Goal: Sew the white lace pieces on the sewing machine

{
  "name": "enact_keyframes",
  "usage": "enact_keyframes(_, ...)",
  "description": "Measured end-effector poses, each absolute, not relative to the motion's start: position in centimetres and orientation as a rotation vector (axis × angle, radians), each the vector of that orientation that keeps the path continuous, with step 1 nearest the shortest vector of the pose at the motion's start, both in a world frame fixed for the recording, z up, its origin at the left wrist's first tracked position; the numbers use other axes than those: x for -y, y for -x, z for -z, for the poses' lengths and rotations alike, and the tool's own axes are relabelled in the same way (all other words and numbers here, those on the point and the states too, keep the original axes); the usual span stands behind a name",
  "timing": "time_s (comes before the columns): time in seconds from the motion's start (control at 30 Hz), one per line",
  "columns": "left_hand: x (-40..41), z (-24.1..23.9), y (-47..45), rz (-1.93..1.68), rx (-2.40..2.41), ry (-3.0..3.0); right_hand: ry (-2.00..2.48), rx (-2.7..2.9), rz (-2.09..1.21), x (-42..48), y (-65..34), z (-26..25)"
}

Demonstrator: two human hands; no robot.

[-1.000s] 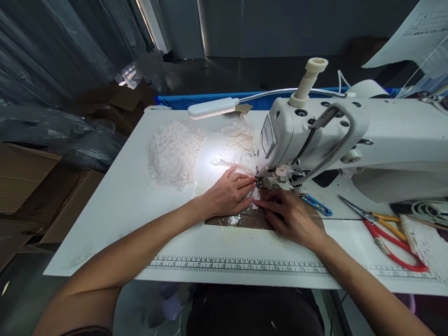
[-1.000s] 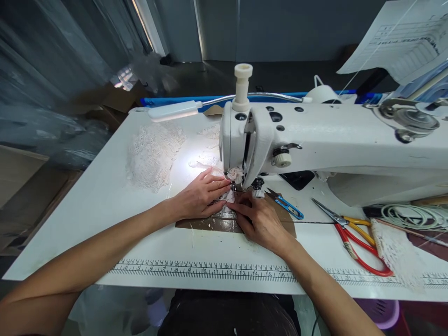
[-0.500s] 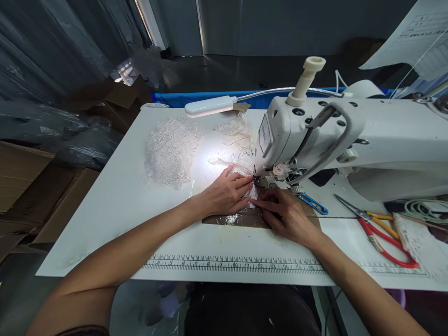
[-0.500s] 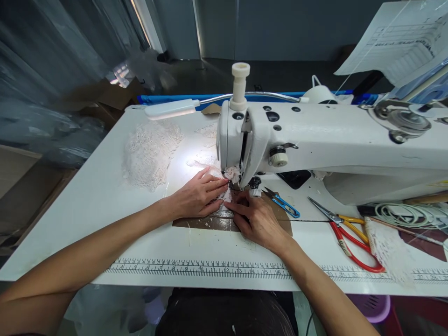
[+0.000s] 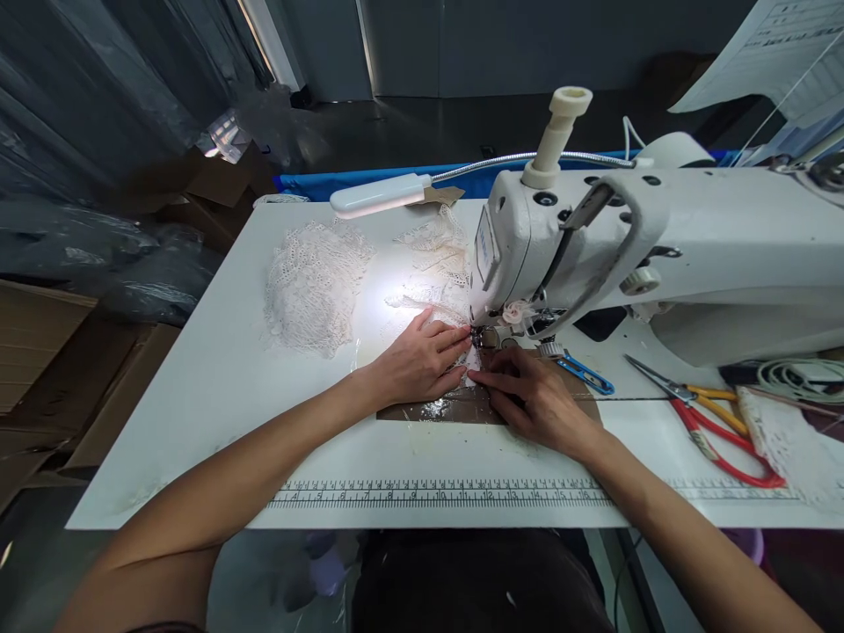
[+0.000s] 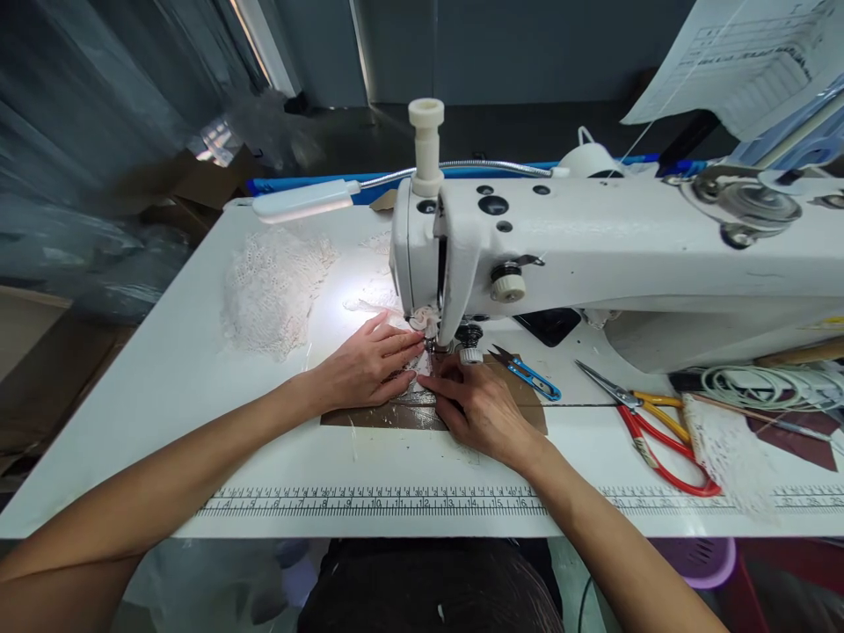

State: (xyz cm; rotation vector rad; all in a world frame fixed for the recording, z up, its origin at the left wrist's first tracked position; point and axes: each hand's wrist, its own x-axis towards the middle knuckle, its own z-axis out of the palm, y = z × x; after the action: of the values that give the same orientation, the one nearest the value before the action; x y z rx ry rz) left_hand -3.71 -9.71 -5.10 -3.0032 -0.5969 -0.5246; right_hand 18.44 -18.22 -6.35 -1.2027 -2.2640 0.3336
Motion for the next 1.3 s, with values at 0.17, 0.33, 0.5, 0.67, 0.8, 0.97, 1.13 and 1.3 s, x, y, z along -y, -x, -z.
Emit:
enact_keyframes(0.17,10.0,5.1,3.5,0.540,0.601,2.954,1.209,2.270,-0.330,18.2,-18.5,6.2)
enact_keyframes(0.33,10.3,5.1,3.4,0.651,0.496,2.880,1.216,2.291,-0.316,18.2,-18.5,6.2)
enact_keyframes(0.5,10.3,4.9,3.5,0.630,0.428,2.904,1.220,2.316,-0.322,18.2,-18.5,5.9)
enact_keyframes(0.67,10.3,4.6,3.5,0.607,0.500,2.950,1.245,2.332,-0.299,18.3,-18.5,5.7)
enact_keyframes(0.8,10.1,4.6,3.5,0.573,0.521,2.956,1.261,2.324,-0.316,18.2,-18.4,5.8)
enact_keyframes(0.97,9.9,4.5,3.4,0.539,0.554,2.959,1.279,2.293,-0.334,18.1,-18.2,5.9)
enact_keyframes(1.13,9.6,4.2,3.1,0.505,0.607,2.942,1.388,2.307,-0.239,17.7,-17.9,5.6)
enact_keyframes(1.3,9.3,4.1,2.7,0.469,0.685,2.945,1.439,2.327,-0.127,17.2,-17.8,5.8)
